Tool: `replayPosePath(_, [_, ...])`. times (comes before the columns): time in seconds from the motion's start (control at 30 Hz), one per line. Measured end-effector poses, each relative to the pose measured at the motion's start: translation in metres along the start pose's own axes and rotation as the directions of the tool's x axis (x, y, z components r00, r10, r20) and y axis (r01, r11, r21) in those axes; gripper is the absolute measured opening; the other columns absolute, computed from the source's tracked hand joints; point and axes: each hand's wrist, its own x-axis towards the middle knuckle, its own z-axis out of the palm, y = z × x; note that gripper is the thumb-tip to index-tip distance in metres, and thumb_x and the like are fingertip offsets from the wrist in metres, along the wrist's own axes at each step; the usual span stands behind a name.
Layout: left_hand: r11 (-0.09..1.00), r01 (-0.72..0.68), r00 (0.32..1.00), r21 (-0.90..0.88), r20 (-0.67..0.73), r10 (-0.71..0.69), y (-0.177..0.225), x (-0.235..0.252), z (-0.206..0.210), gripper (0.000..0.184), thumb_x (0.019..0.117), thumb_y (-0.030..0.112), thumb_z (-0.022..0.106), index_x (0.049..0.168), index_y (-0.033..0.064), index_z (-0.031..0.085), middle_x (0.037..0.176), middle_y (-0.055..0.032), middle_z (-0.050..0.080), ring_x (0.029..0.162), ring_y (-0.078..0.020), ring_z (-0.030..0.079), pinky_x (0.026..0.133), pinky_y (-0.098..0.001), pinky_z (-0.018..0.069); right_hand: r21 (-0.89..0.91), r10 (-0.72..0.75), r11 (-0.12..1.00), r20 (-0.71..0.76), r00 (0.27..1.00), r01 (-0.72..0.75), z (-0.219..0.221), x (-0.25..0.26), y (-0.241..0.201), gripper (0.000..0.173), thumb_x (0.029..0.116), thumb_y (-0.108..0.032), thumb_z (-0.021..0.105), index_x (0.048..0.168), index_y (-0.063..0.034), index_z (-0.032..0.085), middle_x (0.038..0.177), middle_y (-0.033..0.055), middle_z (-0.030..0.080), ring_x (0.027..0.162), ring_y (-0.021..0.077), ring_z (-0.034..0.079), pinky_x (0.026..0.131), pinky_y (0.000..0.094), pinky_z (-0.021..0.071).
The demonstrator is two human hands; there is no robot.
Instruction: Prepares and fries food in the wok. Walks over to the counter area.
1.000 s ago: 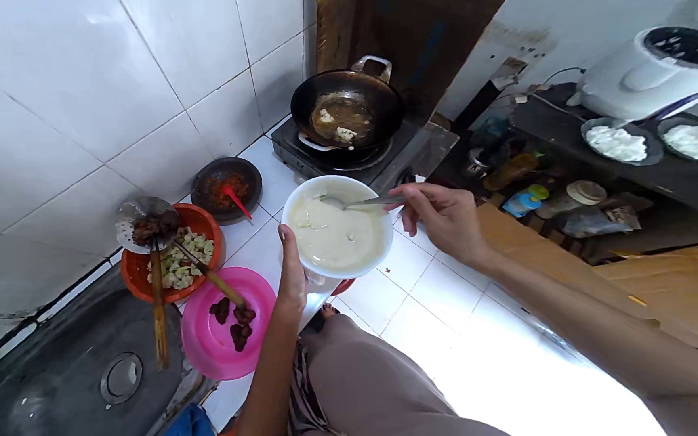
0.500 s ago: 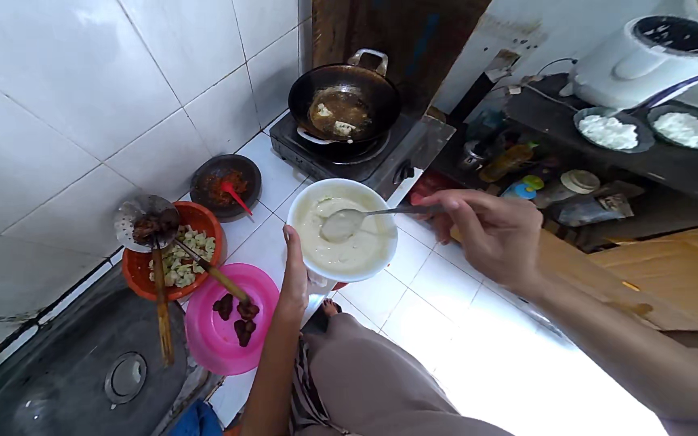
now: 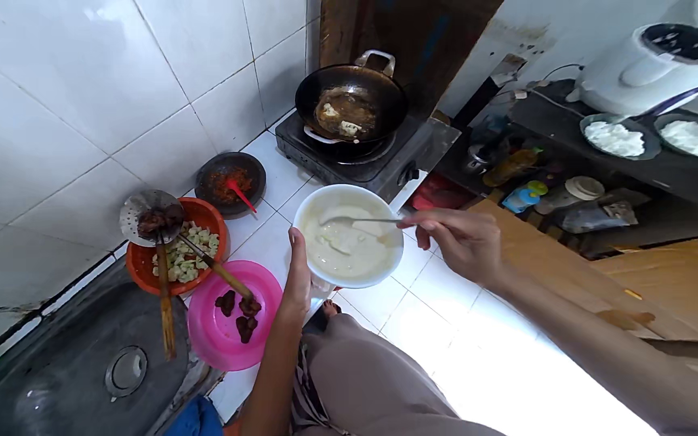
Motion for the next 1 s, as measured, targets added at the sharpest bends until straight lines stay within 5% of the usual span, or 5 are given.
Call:
replayPosePath(0.2, [1.000, -0.005, 1.000, 0.011, 0.011, 0.005, -0.002, -0.003, -0.002, 0.061, 0.1106, 0.042, 0.009, 0.159, 0.0074, 0.021, 0.153, -0.0157, 0.042, 0.133, -0.0145, 0.051, 0.106, -0.0319, 0.0476, -0.192, -0.113, 0.976, -0.040, 0.993, 0.103, -0.014, 0.006, -0.007, 0.030, 0.1086, -0.015, 0.048, 0.104, 0.0049, 0.070, 0.083, 0.0112, 0.071, 0.072, -0.0005, 0.063, 0.072, 0.0132, 0.0526])
replayPosePath(0.33, [1.000, 0.014, 1.000, 0.025, 0.018, -0.014, -0.001, -0.003, 0.001, 0.060, 0.1111, 0.041, 0.009, 0.159, 0.0075, 0.022, 0.154, -0.0165, 0.041, 0.134, -0.0157, 0.050, 0.106, -0.0325, 0.0472, -0.016, 0.275, 0.960, -0.104, 0.956, -0.279, 0.000, 0.006, -0.001, 0.028, 0.1053, -0.008, 0.047, 0.104, 0.0083, 0.070, 0.080, -0.0023, 0.073, 0.060, -0.0101, 0.057, 0.059, 0.0094, 0.0508])
replayPosePath(0.6, [0.998, 0.038, 0.998, 0.041, 0.043, -0.040, -0.004, -0.003, 0.003, 0.060, 0.1111, 0.041, 0.009, 0.159, 0.0078, 0.022, 0.152, -0.0167, 0.042, 0.132, -0.0165, 0.052, 0.105, -0.0330, 0.0478, 0.390, 0.806, 0.555, -0.034, 0.591, -0.735, 0.006, 0.013, -0.013, 0.031, 0.1098, -0.007, 0.039, 0.100, -0.0014, 0.068, 0.071, -0.0039, 0.074, 0.046, -0.0033, 0.057, 0.046, 0.0126, 0.0471])
replayPosePath(0.8, [1.000, 0.011, 0.999, -0.029, 0.038, -0.010, -0.003, -0.005, 0.001, 0.058, 0.1113, 0.039, 0.008, 0.157, 0.0077, 0.026, 0.143, -0.0137, 0.051, 0.123, -0.0126, 0.058, 0.099, -0.0293, 0.0518, 0.321, 0.685, 0.716, -0.156, 0.711, -0.620, -0.011, 0.014, -0.026, 0.030, 0.1085, -0.011, 0.041, 0.100, -0.0061, 0.069, 0.069, -0.0073, 0.073, 0.048, -0.0038, 0.058, 0.047, 0.0125, 0.0488])
replayPosePath(1.0, [0.998, -0.015, 0.999, -0.056, 0.046, 0.017, -0.002, -0.004, 0.002, 0.058, 0.1109, 0.039, 0.007, 0.154, 0.0073, 0.029, 0.138, -0.0119, 0.055, 0.121, -0.0119, 0.060, 0.098, -0.0298, 0.0532, 0.051, 0.248, 0.969, -0.100, 0.964, -0.244, -0.017, 0.006, -0.048, 0.026, 0.1086, -0.016, 0.048, 0.107, -0.0023, 0.071, 0.087, -0.0090, 0.076, 0.065, -0.0106, 0.062, 0.060, 0.0094, 0.0531])
